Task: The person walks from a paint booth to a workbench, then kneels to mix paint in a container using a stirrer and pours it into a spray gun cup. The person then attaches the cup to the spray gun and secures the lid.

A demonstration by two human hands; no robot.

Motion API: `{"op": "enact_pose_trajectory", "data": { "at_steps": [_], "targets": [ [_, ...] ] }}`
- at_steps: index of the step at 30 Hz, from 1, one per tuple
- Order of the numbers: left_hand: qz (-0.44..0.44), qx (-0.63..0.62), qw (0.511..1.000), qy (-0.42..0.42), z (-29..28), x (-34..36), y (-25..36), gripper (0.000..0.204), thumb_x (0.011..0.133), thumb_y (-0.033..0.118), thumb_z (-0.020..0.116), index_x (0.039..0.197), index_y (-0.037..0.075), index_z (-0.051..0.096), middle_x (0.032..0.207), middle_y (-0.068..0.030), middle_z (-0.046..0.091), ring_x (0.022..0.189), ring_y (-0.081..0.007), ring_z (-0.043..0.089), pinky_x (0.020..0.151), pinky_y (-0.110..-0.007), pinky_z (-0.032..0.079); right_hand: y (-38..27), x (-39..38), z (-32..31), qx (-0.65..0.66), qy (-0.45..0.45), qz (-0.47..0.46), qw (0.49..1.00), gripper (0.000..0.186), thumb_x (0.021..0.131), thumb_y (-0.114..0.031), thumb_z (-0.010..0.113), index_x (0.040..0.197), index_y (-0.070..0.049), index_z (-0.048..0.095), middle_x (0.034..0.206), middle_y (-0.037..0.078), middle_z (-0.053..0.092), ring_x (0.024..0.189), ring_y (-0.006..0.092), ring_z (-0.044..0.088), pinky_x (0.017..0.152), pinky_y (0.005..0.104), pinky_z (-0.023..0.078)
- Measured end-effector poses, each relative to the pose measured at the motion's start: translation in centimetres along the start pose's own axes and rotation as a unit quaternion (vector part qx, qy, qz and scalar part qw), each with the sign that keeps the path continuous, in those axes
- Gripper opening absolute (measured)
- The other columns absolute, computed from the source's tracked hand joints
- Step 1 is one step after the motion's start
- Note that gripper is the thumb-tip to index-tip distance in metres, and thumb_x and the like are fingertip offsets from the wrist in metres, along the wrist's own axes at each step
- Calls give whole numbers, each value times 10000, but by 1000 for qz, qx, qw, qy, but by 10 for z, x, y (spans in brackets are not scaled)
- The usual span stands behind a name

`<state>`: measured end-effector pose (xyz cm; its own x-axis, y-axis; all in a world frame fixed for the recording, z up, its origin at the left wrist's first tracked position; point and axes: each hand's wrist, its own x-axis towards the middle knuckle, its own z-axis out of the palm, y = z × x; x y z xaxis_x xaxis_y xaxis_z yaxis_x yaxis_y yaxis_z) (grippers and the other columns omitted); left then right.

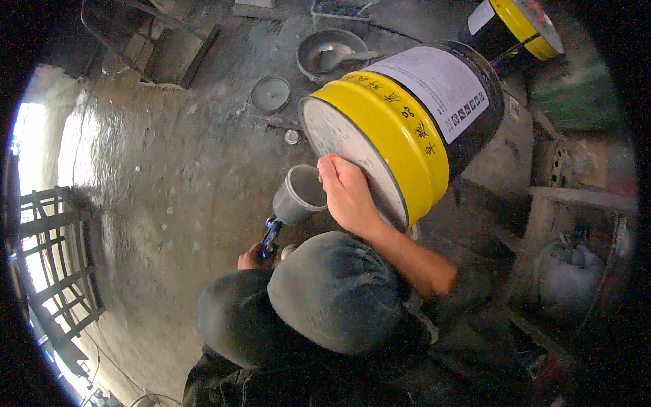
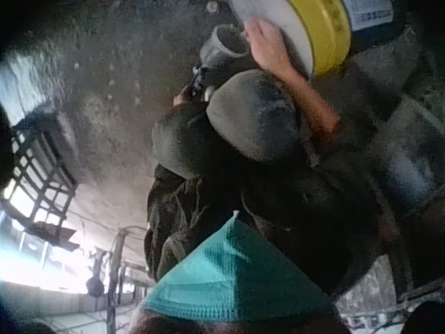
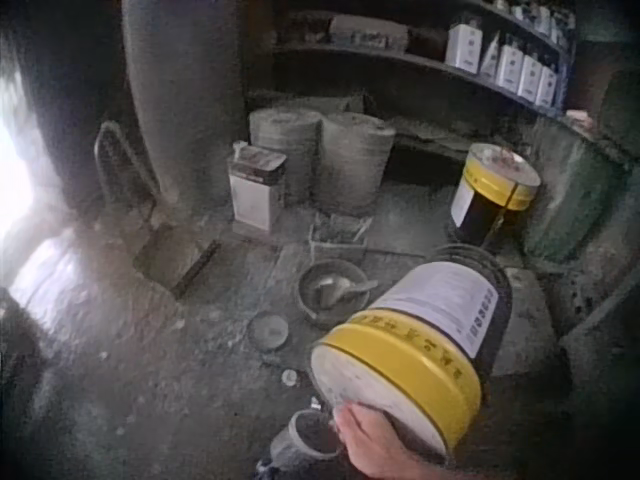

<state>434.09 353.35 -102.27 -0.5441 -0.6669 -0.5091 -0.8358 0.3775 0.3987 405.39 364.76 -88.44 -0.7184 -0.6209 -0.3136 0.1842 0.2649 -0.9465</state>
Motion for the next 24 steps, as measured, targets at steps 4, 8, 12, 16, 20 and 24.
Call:
{"op": "enact_pose_trajectory", "data": {
  "at_steps": [4, 8, 12, 16, 20, 24],
  "targets": [
    [10, 4, 1000, 14, -1, -3, 8, 336, 758, 431, 730, 974, 177, 689, 855, -146, 715, 829, -390, 687, 697, -491, 541, 8, 4, 5, 5, -3, 24, 1000, 389, 1058, -291, 439, 777, -35, 520, 674, -2, 467, 625, 101, 436, 587, 293, 383],
    [-12, 8, 1000, -5, -3, -5, 11, 313, 776, 413, 717, 970, 169, 687, 856, -153, 715, 824, -392, 687, 705, -496, 540, 14, 6, 11, 18, 6, 22, 1000, 380, 1060, -292, 438, 782, -42, 510, 690, -9, 467, 641, 93, 432, 588, 282, 381],
    [-7, -18, 1000, 6, -8, -12, 13, 298, 792, 391, 708, 954, 143, 678, 840, -178, 707, 828, -399, 685, 715, -491, 538, 18, 8, 18, 32, 5, 35, 999, 376, 1061, -284, 434, 774, -49, 495, 693, -11, 458, 643, 90, 424, 582, 276, 376],
    [-8, -4, 1000, -1, -7, -9, 15, 287, 777, 346, 731, 954, 128, 674, 851, -183, 708, 836, -404, 682, 726, -489, 537, 19, 5, 16, 30, 16, 49, 998, 371, 1060, -280, 437, 774, -51, 492, 695, -20, 451, 643, 81, 416, 573, 268, 367],
    [-8, -15, 1000, -8, -9, -6, 17, 284, 762, 302, 745, 960, 112, 671, 860, -185, 707, 848, -403, 681, 734, -489, 534, 21, 7, 18, 36, 16, 47, 998, 365, 1058, -279, 443, 777, -52, 496, 692, -23, 451, 642, 78, 417, 573, 267, 367],
    [2, -22, 1000, 6, -9, -5, 18, 273, 768, 285, 736, 962, 102, 675, 867, -190, 706, 856, -407, 678, 739, -487, 534, 19, 7, 22, 51, 25, 49, 997, 360, 1056, -276, 447, 780, -51, 502, 692, -22, 455, 641, 78, 424, 574, 265, 370]
  ]
}}
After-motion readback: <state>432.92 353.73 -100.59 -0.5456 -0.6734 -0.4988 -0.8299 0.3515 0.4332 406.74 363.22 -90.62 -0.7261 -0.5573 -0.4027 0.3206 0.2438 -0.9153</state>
